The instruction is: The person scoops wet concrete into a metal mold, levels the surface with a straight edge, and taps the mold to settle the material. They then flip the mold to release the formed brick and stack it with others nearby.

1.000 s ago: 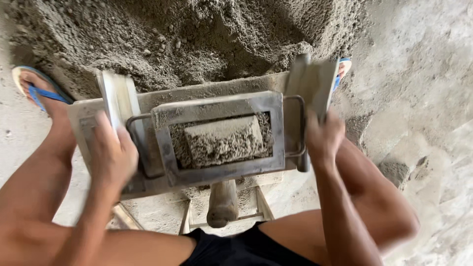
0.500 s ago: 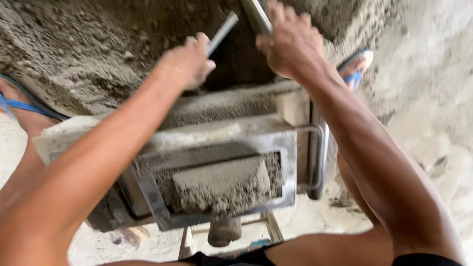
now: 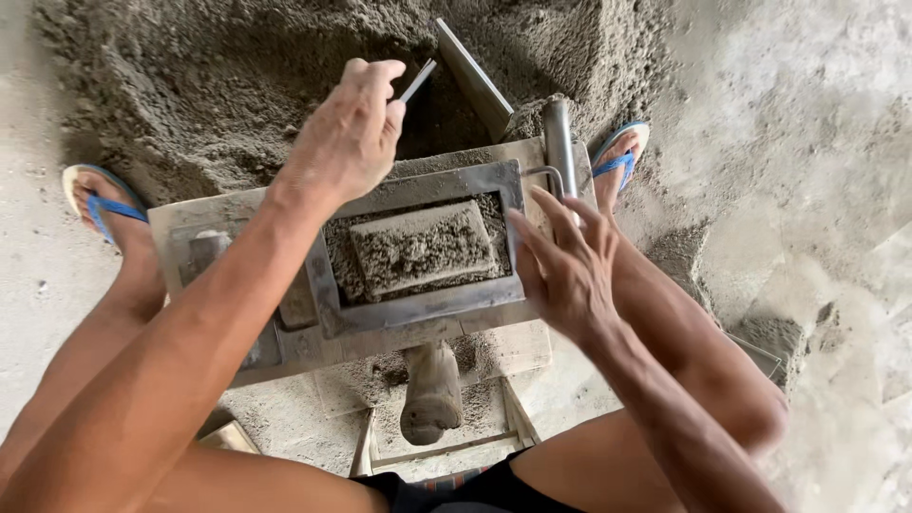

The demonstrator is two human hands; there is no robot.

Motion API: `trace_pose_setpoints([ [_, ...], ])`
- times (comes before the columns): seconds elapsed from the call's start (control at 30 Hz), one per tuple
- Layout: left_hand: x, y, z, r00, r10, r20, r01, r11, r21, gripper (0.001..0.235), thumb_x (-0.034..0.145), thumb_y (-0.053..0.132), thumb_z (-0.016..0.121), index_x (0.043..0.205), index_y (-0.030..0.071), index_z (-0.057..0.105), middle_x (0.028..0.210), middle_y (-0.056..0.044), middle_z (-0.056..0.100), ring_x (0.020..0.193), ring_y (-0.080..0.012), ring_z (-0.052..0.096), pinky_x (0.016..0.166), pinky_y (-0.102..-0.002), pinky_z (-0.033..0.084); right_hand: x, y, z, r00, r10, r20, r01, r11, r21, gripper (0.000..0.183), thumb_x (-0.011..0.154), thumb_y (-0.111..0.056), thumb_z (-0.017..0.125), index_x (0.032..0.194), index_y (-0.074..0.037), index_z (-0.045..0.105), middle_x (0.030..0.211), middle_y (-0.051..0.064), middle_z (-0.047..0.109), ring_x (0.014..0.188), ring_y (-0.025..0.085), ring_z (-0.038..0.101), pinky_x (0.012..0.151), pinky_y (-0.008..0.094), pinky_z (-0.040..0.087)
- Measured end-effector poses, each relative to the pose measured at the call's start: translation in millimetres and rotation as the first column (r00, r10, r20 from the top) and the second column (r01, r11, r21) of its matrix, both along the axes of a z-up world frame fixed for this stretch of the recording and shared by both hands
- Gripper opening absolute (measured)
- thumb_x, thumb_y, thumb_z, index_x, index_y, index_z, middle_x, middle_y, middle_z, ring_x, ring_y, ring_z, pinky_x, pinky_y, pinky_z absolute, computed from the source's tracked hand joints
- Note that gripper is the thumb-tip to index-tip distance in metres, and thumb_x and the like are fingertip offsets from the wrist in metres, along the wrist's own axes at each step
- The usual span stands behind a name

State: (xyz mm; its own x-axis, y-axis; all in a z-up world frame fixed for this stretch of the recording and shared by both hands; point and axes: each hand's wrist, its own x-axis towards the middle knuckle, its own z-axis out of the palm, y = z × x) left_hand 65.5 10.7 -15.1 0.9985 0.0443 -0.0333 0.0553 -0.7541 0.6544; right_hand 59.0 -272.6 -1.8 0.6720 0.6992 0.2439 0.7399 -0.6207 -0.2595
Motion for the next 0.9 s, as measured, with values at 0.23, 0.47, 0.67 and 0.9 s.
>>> trace_pose_setpoints([
  [0.23, -16.4, -29.7, 25.9, 0.981, -0.045, 0.187, 0.049, 0.999, -0.019, 0.032, 0.097, 0.010, 0.045, 0.126, -0.002, 0.037, 0.101, -0.019, 0.048, 0.068, -0.0198, 0.057, 0.061, -0.031, 0.054, 20.4, 19.3, -2.3, 0.994, 0.035, -0.106, -0.052, 0.985, -0.162, 0.043, 0.095, -0.045, 0.036, 0.078, -0.021, 0.067, 0.126, 0.002, 0.052, 0.097, 0.024, 0.040, 0.069, 0.039, 0.029],
  [0.47, 7.5, -86.3, 39.1, 0.958, -0.199, 0.205, 0.209, 0.978, -0.025, 0.026, 0.096, 0.012, 0.042, 0.119, 0.003, 0.036, 0.101, -0.021, 0.049, 0.076, -0.0292, 0.058, 0.063, -0.039, 0.053, 52.3, -7.4, 41.2, 0.792, 0.034, -0.610, 0.024, 0.996, 0.087, 0.011, 0.086, -0.011, 0.060, 0.083, -0.010, 0.071, 0.082, 0.004, 0.071, 0.067, 0.012, 0.064, 0.070, 0.033, 0.048],
  [0.67, 36.6, -126.4, 52.4, 0.972, -0.192, 0.132, 0.196, 0.980, -0.017, 0.020, 0.095, 0.025, 0.037, 0.111, 0.014, 0.043, 0.091, -0.010, 0.049, 0.087, -0.0341, 0.060, 0.066, -0.051, 0.053, 45.4, -3.9, 62.5, 0.245, -0.027, -0.969, 0.959, 0.152, 0.238, 0.039, 0.084, -0.023, 0.059, 0.117, -0.005, 0.050, 0.089, 0.007, 0.066, 0.059, 0.012, 0.059, 0.048, 0.018, 0.044],
  [0.9, -69.8, -4.9, 89.6, 0.952, 0.101, 0.289, -0.130, 0.988, 0.086, 0.032, 0.095, 0.030, 0.047, 0.073, 0.009, 0.058, 0.068, -0.011, 0.058, 0.071, -0.0335, 0.062, 0.054, -0.047, 0.050, 6.2, 129.5, 68.2, 0.653, -0.110, -0.749, 0.504, 0.801, 0.322, 0.031, 0.084, -0.036, 0.059, 0.067, -0.010, 0.064, 0.044, 0.000, 0.057, 0.037, 0.008, 0.055, 0.034, 0.020, 0.040],
])
